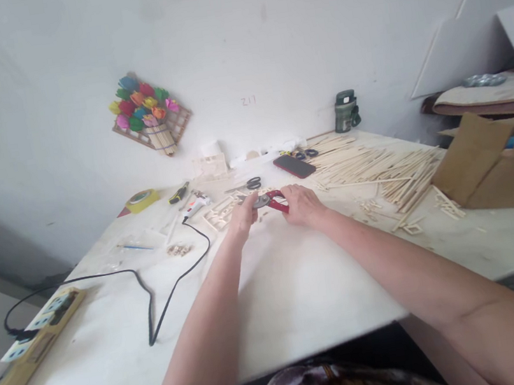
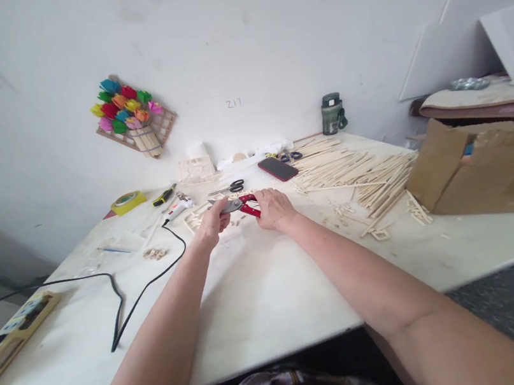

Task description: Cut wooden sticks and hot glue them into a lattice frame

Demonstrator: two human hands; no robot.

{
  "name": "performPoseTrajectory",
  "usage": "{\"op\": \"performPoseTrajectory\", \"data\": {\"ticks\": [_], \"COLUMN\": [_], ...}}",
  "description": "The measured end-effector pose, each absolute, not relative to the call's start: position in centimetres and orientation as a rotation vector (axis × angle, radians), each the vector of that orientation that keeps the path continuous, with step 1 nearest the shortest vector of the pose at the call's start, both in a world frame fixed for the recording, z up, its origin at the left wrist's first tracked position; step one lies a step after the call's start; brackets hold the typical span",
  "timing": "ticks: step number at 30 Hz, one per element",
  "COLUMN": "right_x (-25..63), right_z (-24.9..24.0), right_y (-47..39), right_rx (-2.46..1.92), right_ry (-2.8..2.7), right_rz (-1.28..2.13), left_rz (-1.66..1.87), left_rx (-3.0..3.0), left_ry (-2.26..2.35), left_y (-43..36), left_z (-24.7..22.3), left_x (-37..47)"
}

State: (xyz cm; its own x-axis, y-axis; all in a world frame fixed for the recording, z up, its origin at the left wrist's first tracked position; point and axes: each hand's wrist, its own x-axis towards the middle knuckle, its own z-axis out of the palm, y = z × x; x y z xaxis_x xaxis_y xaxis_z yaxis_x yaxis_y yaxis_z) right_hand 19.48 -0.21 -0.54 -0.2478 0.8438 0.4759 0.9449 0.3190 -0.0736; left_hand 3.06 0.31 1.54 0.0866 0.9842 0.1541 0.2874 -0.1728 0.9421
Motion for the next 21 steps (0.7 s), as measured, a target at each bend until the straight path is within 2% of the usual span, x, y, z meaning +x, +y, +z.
{"op": "performPoseTrajectory", "data": {"ticks": [6,21], "right_x": [19.35,19.44], "right_z": [-0.52,-0.96], "right_y": [-0.39,-0.26], "right_rx": [-1.647,-1.700], "right_ry": [-2.166,-2.161], "right_rz": [-0.278,-0.287], "left_rz": [1.123,1.147], "left_rx": [1.386,1.369], "left_ry": [1.242,1.285], "left_y": [0.35,0.14], "left_z": [1.65,1.99], "left_x": [3.30,3.78]}}
